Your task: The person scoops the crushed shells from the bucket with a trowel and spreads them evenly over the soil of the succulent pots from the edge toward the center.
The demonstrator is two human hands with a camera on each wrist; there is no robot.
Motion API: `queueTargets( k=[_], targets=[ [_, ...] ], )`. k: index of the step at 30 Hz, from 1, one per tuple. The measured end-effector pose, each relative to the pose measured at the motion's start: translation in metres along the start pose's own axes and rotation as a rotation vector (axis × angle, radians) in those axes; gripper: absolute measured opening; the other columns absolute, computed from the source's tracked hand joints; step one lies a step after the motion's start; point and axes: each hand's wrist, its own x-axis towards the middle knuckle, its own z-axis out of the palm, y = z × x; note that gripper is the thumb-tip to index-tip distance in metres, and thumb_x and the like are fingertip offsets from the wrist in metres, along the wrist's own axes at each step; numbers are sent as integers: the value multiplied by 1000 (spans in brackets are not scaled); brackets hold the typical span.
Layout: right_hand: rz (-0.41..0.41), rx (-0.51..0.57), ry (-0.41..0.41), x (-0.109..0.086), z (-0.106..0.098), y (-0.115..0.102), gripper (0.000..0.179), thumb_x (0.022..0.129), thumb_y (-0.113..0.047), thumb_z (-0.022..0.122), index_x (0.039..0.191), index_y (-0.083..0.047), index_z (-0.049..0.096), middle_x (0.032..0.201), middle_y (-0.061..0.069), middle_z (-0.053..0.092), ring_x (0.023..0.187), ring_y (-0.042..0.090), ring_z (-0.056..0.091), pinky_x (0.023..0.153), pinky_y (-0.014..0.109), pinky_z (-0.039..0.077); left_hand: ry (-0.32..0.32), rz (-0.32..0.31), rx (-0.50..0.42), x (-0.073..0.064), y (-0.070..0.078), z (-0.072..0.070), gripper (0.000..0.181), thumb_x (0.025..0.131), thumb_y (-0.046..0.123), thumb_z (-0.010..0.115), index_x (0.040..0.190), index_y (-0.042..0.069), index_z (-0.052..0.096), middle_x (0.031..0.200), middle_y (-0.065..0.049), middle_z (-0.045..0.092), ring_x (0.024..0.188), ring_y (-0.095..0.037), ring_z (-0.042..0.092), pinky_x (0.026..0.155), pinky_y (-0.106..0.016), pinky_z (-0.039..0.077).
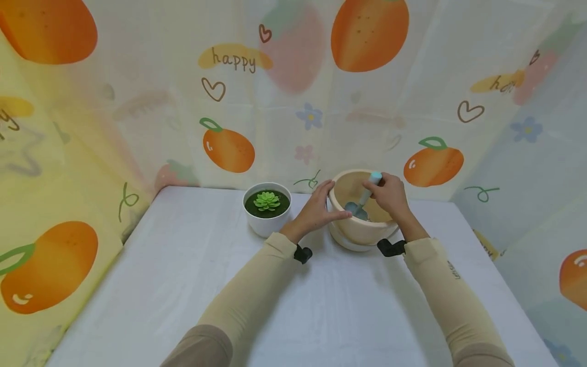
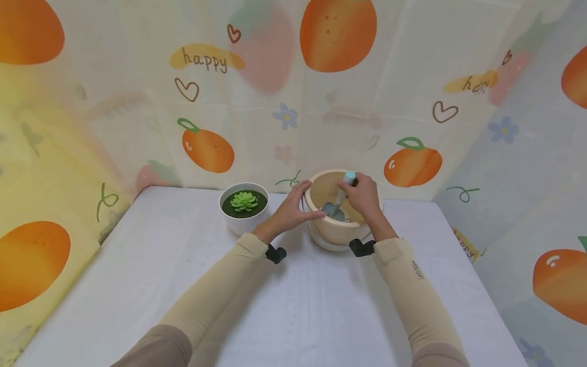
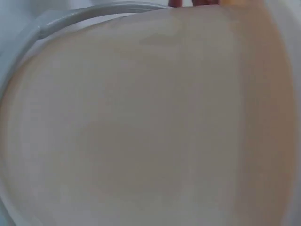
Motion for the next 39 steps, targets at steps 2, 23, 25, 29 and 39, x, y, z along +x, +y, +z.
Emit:
queueTargets(
  k=[2,23,25,29,39],
  targets=[
    [-68,-43,23,0,-3,-2,30,94,-25,65,97,5,61,86,19,65,77,25,64,67,22,51,0,5,8,1,0,0,101,78,48,77,153,6,25,160,-12,23,144,-27,33,116,-44,34],
    [-313,-399,-96,9,5,15,27,88,-22,72,95,2,62,80,17,66,68,28,58,65,39,48,-15,-1,-2,-1,-1,0,99,79,46,77,154,6,25,161,-12,22,146,-29,31,116,-44,34],
    [-302,-424,-108,11,6,12,31,90,-23,70,98,4,58,84,22,67,73,35,63,68,45,51,-14,-6,-1,-2,-1,-1,99,79,47,77,154,6,25,161,-12,23,146,-29,30,116,-45,33],
    [-263,-451,-120,14,8,9,36,94,-25,64,105,6,52,89,28,65,78,41,66,69,49,52,-15,-10,-5,-2,0,-1,99,80,47,76,154,7,25,161,-12,22,147,-29,29,116,-45,33],
    [-197,-241,-125,21,12,8,32,96,-30,61,99,0,51,79,12,57,69,25,54,61,29,42,-26,-13,-13,-2,2,-1,100,80,48,76,154,8,23,162,-11,19,147,-29,28,116,-46,33]
  ],
)
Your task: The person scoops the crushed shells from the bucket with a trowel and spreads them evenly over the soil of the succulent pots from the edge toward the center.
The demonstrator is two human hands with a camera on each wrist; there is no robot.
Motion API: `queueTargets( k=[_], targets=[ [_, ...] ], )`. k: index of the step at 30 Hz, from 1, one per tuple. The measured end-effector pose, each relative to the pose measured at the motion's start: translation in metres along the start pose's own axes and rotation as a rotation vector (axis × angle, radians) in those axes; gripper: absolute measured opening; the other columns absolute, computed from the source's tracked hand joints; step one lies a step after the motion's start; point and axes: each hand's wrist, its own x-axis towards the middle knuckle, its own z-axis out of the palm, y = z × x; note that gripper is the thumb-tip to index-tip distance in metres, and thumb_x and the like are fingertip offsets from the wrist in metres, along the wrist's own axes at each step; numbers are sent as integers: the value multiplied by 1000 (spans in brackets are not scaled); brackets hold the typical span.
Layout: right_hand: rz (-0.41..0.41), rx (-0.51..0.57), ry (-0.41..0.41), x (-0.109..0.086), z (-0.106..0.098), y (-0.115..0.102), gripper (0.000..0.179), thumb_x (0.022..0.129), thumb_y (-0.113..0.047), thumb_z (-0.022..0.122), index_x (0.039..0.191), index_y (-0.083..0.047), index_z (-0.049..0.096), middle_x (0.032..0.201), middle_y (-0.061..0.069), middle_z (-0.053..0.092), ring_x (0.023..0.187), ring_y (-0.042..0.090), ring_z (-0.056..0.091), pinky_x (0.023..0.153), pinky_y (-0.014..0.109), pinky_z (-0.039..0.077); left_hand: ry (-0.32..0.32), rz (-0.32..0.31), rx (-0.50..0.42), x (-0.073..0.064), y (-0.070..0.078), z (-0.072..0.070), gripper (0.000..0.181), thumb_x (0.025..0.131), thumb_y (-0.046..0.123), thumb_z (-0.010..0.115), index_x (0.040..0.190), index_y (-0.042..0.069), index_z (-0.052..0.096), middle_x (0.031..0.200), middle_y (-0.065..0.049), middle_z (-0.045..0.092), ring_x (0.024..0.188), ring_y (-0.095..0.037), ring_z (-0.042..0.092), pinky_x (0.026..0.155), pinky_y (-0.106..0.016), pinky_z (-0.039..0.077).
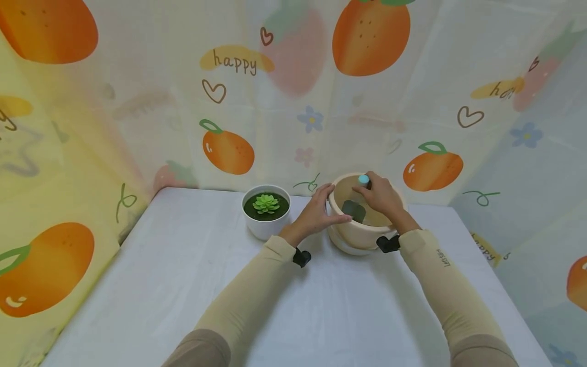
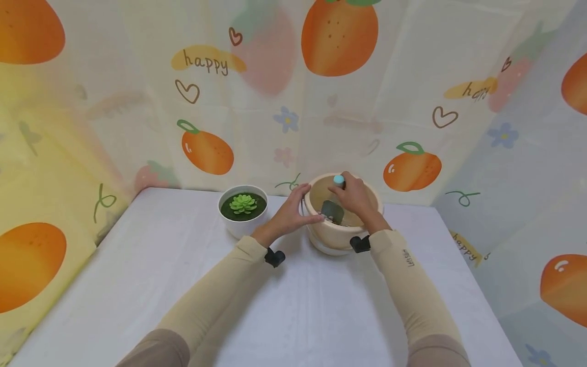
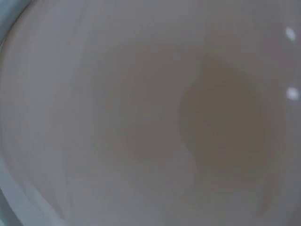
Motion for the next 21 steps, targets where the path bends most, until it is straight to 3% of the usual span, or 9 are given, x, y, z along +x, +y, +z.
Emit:
queueTargets(
  k=[7,15,21],
  targets=[
    [42,226,-5,-2,-1,7,28,97,-24,62,102,3,57,90,19,63,81,27,66,72,30,58,14,10,21,1,-3,1,100,78,49,77,153,6,26,161,-11,23,147,-29,29,116,-45,34],
    [66,128,36,-5,0,12,30,99,-25,57,99,5,56,84,15,60,78,27,65,69,28,55,11,2,31,-1,-1,1,99,78,48,78,153,6,28,160,-12,24,147,-29,29,116,-44,34],
    [117,148,-65,0,2,9,36,102,-31,49,101,4,55,94,22,62,84,32,65,70,29,52,15,2,25,-1,-1,0,100,78,48,78,153,6,28,160,-11,24,147,-29,30,116,-45,33]
  ],
)
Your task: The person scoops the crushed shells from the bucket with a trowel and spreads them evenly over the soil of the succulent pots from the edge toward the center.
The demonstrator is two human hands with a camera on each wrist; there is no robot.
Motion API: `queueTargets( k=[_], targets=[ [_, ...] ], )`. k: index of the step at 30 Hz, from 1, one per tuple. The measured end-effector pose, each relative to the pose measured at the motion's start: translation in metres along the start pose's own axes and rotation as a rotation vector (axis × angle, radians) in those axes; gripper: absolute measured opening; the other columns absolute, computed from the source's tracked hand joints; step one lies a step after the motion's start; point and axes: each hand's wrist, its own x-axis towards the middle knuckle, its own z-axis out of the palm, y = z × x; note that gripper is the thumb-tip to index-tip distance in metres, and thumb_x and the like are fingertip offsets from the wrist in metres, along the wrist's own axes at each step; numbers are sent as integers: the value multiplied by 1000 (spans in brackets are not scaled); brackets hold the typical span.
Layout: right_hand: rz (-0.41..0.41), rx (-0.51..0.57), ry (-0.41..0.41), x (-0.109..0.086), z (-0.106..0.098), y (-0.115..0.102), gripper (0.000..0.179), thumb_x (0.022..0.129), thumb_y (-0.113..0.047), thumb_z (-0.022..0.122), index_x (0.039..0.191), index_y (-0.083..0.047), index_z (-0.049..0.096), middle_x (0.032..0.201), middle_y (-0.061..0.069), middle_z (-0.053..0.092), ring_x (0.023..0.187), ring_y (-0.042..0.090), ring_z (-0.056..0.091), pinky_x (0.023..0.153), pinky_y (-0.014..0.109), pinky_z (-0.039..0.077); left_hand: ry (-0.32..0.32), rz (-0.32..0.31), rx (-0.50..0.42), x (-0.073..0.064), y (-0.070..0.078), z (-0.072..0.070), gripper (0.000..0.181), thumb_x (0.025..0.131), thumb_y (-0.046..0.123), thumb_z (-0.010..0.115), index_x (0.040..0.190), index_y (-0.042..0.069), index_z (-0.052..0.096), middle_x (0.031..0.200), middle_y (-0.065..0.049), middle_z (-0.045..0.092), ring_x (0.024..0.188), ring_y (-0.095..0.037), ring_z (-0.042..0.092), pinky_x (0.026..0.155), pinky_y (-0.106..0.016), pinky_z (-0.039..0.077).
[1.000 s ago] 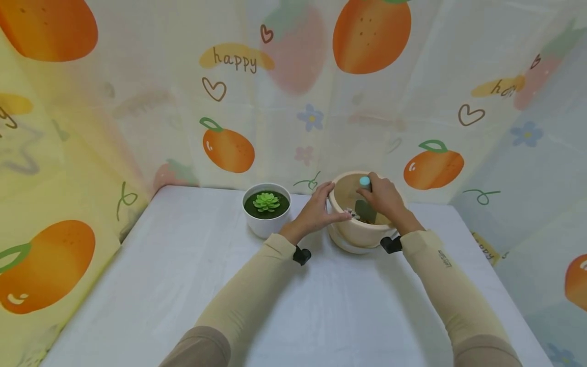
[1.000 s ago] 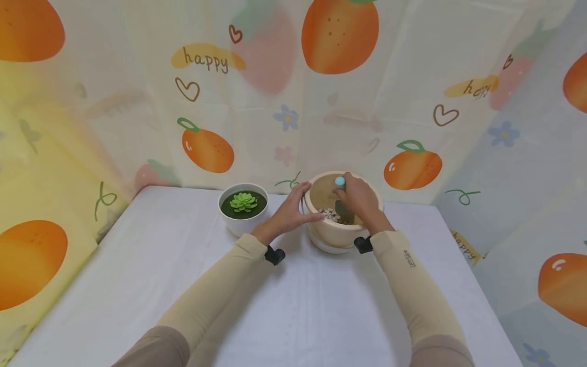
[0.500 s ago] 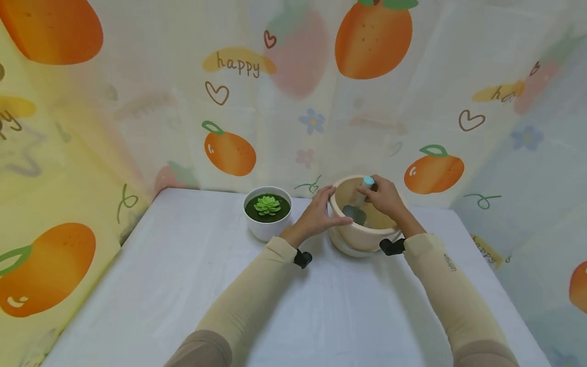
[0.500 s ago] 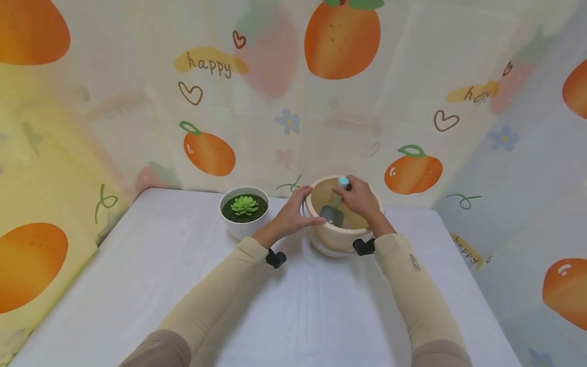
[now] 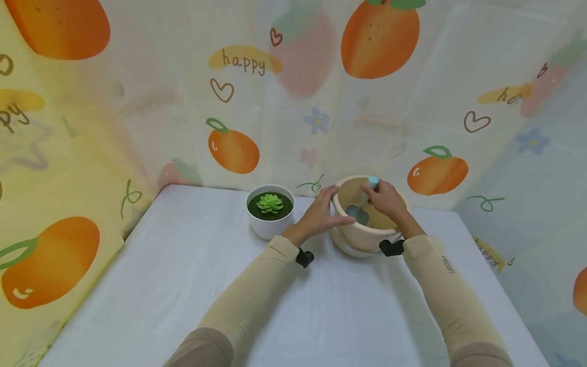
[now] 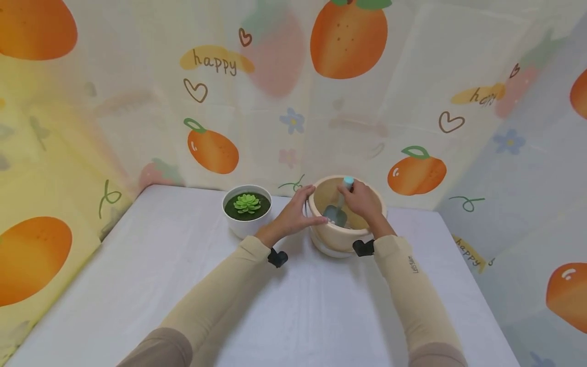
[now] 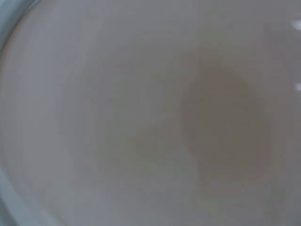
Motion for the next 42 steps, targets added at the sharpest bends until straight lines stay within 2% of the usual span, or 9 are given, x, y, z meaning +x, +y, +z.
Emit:
queueTargets(
  k=[4,12,17,24,28,32,35,37,42],
  targets=[
    [30,50,-26,-2,-1,-1,39,103,-32,47,105,7,56,101,24,62,93,38,68,80,37,58,-8,-5,-1,1,0,1,100,78,49,78,153,7,27,160,-11,23,147,-30,29,116,-46,34],
    [-5,87,-89,-10,-1,-1,42,103,-34,48,112,7,54,108,27,62,99,41,68,87,45,57,4,-1,-20,1,0,2,100,78,48,78,153,7,27,160,-11,23,147,-29,29,116,-46,33],
    [31,136,-59,-11,-1,0,37,102,-28,50,110,7,53,109,27,61,101,39,67,90,45,56,-6,-8,-17,0,1,4,101,78,51,77,154,8,26,161,-10,23,147,-29,28,116,-46,33],
    [70,178,81,-5,3,1,34,99,-27,57,109,6,56,106,22,63,94,27,62,88,42,57,6,-7,-6,1,2,3,101,78,51,77,154,8,26,161,-10,23,147,-28,29,116,-45,34],
    [59,102,24,-1,3,0,38,102,-32,51,110,5,54,107,23,63,97,33,65,86,42,56,1,-11,0,0,0,2,101,78,50,77,154,8,25,161,-10,22,147,-28,28,116,-45,33],
    [43,21,-11,0,1,-3,39,103,-33,47,109,5,53,103,23,62,94,38,68,76,35,55,5,-2,12,1,-1,2,100,78,49,77,154,8,26,161,-11,23,147,-28,29,116,-45,33],
    [67,38,-19,1,-1,-5,39,103,-32,46,109,6,52,102,23,61,95,41,68,73,32,55,10,13,29,2,-2,2,100,78,50,77,153,7,27,160,-12,25,147,-29,30,116,-44,34],
    [95,65,-27,0,-1,-5,40,103,-32,46,110,7,52,102,22,60,96,41,67,77,36,57,12,17,36,2,-1,2,100,78,50,77,153,6,27,160,-12,26,146,-29,30,116,-44,34],
    [142,128,-48,0,-2,-3,40,102,-30,48,106,9,53,101,21,58,82,27,69,78,37,60,7,-1,47,1,2,0,100,78,50,78,153,7,28,160,-12,26,146,-28,30,116,-44,34]
  ],
)
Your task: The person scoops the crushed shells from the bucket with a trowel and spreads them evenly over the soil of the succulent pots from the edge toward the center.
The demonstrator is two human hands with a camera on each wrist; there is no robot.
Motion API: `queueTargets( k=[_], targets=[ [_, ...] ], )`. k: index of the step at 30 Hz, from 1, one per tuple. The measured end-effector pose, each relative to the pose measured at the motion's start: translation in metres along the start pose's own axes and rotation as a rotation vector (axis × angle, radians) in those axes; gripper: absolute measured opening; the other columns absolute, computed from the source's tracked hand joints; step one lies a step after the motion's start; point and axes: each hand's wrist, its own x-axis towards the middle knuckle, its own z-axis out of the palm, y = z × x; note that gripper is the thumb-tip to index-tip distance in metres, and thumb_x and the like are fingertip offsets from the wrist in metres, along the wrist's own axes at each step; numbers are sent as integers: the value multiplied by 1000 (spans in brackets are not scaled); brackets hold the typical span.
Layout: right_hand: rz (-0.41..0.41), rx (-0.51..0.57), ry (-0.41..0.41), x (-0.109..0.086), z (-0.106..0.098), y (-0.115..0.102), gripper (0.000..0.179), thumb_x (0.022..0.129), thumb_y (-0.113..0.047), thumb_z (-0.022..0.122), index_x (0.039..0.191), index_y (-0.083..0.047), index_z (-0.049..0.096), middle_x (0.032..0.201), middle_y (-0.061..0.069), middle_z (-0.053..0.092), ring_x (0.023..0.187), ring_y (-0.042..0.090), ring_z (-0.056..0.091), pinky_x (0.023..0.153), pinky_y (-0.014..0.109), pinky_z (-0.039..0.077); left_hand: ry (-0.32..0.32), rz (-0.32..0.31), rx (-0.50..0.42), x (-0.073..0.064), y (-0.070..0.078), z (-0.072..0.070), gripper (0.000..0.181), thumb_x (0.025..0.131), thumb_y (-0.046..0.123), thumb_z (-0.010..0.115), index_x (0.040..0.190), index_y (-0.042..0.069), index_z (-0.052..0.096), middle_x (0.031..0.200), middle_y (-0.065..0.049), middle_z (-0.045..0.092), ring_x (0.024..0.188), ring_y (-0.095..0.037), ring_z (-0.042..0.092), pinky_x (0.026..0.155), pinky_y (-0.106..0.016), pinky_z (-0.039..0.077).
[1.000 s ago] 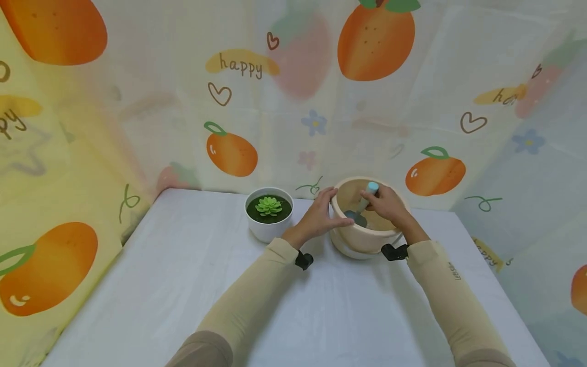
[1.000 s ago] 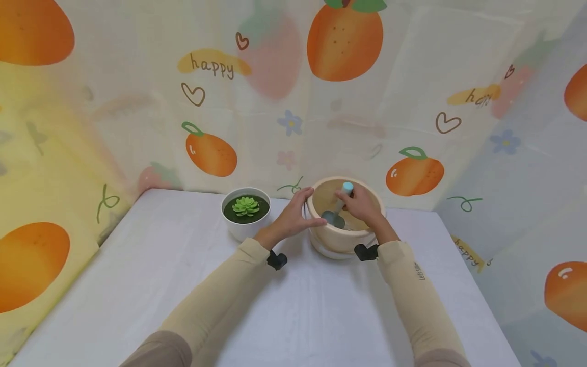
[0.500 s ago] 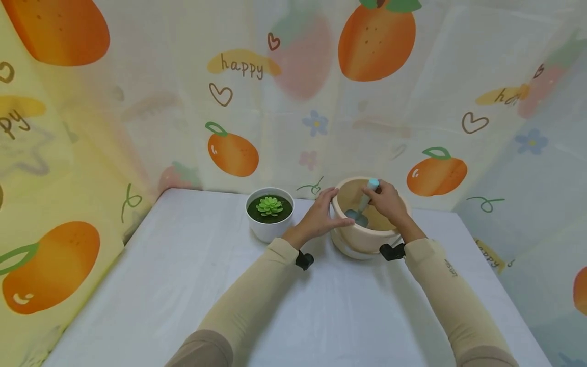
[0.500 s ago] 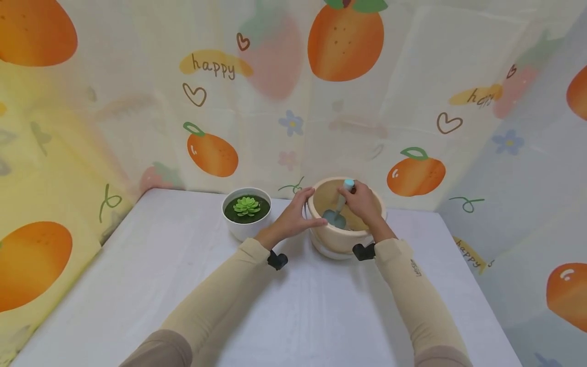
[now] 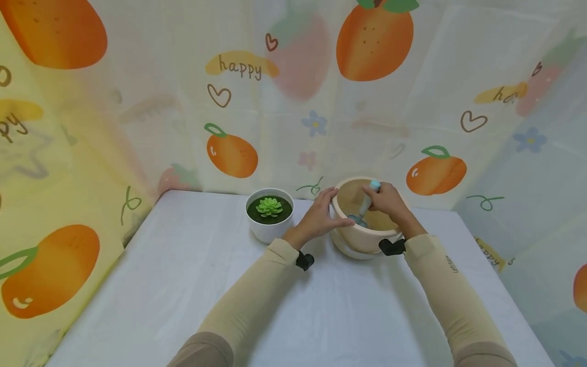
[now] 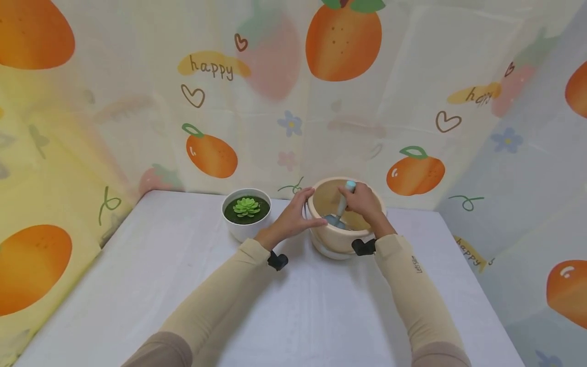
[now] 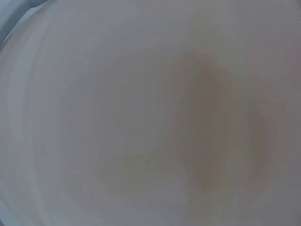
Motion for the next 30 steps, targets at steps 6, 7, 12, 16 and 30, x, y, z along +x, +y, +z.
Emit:
queueTargets(
  k=[6,7,12,16,30],
  targets=[
    [83,85,10,1,1,-1,36,102,-27,48,104,8,53,99,17,54,70,13,65,71,28,60,-3,-10,0,-2,1,-3,102,77,50,78,153,6,27,160,-12,25,146,-29,30,116,-44,33],
    [100,99,17,1,1,-2,34,102,-27,48,103,7,53,99,15,53,70,13,65,71,28,60,-3,-8,2,-2,1,-3,102,77,51,78,153,7,27,160,-12,25,146,-29,30,116,-44,33],
    [152,180,54,-1,3,-8,27,101,-26,47,96,1,49,96,13,51,65,11,63,69,29,60,-6,-7,8,-3,-1,-2,102,77,51,78,154,7,26,160,-11,24,146,-28,31,116,-43,34],
    [200,213,60,-4,5,-12,25,101,-24,47,98,1,48,98,15,52,63,9,63,73,30,60,-7,-12,11,-4,-2,-4,102,77,50,79,153,7,27,160,-12,25,146,-29,31,116,-43,34],
    [259,363,106,-3,-7,-5,25,103,-27,44,97,-2,44,96,14,49,54,7,62,59,22,58,2,-24,-20,-2,1,3,102,76,48,80,153,9,27,159,-9,24,143,-28,36,114,-41,37]
  ],
)
